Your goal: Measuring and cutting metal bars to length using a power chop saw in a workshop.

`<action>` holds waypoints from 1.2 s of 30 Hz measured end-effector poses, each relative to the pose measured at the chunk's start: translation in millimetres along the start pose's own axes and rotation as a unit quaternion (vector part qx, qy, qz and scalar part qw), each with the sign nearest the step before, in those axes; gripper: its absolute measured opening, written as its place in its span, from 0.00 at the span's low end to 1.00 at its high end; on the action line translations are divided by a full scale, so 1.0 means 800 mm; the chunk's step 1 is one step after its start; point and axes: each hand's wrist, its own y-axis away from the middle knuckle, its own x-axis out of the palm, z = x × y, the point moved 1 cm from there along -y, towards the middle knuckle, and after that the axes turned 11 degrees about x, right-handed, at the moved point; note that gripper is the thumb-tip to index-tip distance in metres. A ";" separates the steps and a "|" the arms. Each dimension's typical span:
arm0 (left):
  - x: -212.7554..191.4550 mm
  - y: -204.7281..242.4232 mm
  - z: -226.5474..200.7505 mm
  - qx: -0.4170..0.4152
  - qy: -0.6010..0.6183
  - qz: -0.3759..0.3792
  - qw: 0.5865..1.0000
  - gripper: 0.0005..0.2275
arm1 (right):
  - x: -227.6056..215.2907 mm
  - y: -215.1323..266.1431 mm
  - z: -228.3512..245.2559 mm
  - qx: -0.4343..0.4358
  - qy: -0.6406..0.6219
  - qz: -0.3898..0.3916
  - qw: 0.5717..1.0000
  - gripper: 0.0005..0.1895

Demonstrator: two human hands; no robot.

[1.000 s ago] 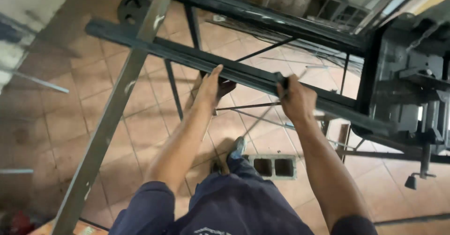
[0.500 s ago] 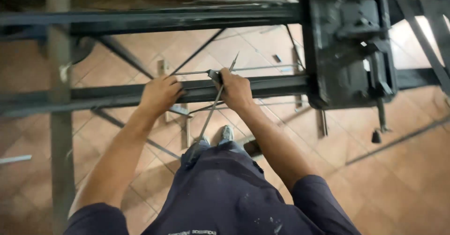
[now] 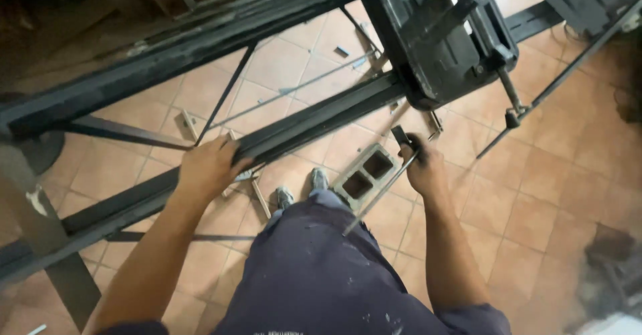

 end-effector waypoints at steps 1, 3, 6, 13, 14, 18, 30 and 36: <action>0.003 -0.016 -0.010 0.018 0.029 0.008 0.999 0.17 | 0.001 0.004 -0.005 0.005 0.042 -0.012 0.999 0.13; 0.012 -0.038 -0.022 0.041 0.056 0.014 0.997 0.18 | 0.000 0.020 -0.007 0.011 0.082 -0.029 0.996 0.15; 0.012 -0.067 -0.027 0.054 0.087 0.062 0.993 0.16 | -0.017 0.027 0.004 -0.084 0.065 -0.114 0.988 0.12; -0.032 -0.087 -0.073 0.097 0.073 0.031 0.992 0.12 | -0.072 -0.015 -0.033 -0.100 -0.088 -0.212 0.968 0.05; -0.036 -0.103 -0.080 0.111 0.071 0.008 0.991 0.11 | -0.082 -0.028 -0.026 -0.103 -0.077 -0.256 0.958 0.08; -0.026 -0.112 -0.092 0.122 0.039 -0.040 0.991 0.11 | -0.082 -0.078 -0.017 -0.098 0.030 -0.285 0.953 0.09; -0.109 -0.308 -0.186 0.246 0.209 -0.119 0.939 0.11 | -0.067 -0.123 0.033 -0.126 -0.024 -0.265 0.956 0.09; -0.115 -0.436 -0.267 0.391 0.269 -0.136 0.870 0.18 | -0.075 -0.119 0.051 -0.088 -0.010 -0.265 0.960 0.09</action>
